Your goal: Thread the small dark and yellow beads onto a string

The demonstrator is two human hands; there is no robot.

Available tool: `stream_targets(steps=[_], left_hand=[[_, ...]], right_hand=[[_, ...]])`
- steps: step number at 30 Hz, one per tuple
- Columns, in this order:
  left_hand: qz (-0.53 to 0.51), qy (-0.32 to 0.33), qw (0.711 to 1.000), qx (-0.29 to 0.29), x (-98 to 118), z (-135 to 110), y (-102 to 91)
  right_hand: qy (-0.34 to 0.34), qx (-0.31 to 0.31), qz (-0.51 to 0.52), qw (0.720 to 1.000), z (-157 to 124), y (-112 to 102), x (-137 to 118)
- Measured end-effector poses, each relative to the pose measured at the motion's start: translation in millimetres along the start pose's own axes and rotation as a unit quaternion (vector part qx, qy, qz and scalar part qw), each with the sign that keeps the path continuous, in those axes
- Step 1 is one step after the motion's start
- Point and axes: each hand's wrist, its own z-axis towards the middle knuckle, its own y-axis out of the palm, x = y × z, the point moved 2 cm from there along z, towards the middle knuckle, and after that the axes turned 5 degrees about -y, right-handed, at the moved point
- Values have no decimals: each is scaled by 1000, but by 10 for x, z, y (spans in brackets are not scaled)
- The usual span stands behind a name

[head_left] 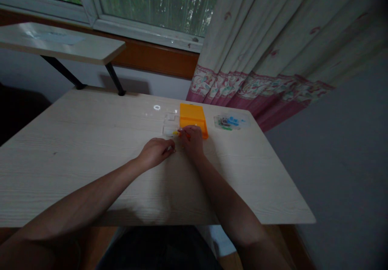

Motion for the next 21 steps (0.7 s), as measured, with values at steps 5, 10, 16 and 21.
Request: stream_targets(steps=[5,10,16,21], left_hand=[[24,11,1000,-5,15,-2,1],[54,-10,998,-7,4,18,32],[-16,-89,996,18,-38,12,20],[-197,-150,966,70,-130,21,-5]], right_hand=[[-3,-1,5,1000,2,-3,0],[-14,11,20,1000,5,-11,-2],[-52,11,42,998,21,-66,-110],[-122,-15,68,990,1,-94,-261]])
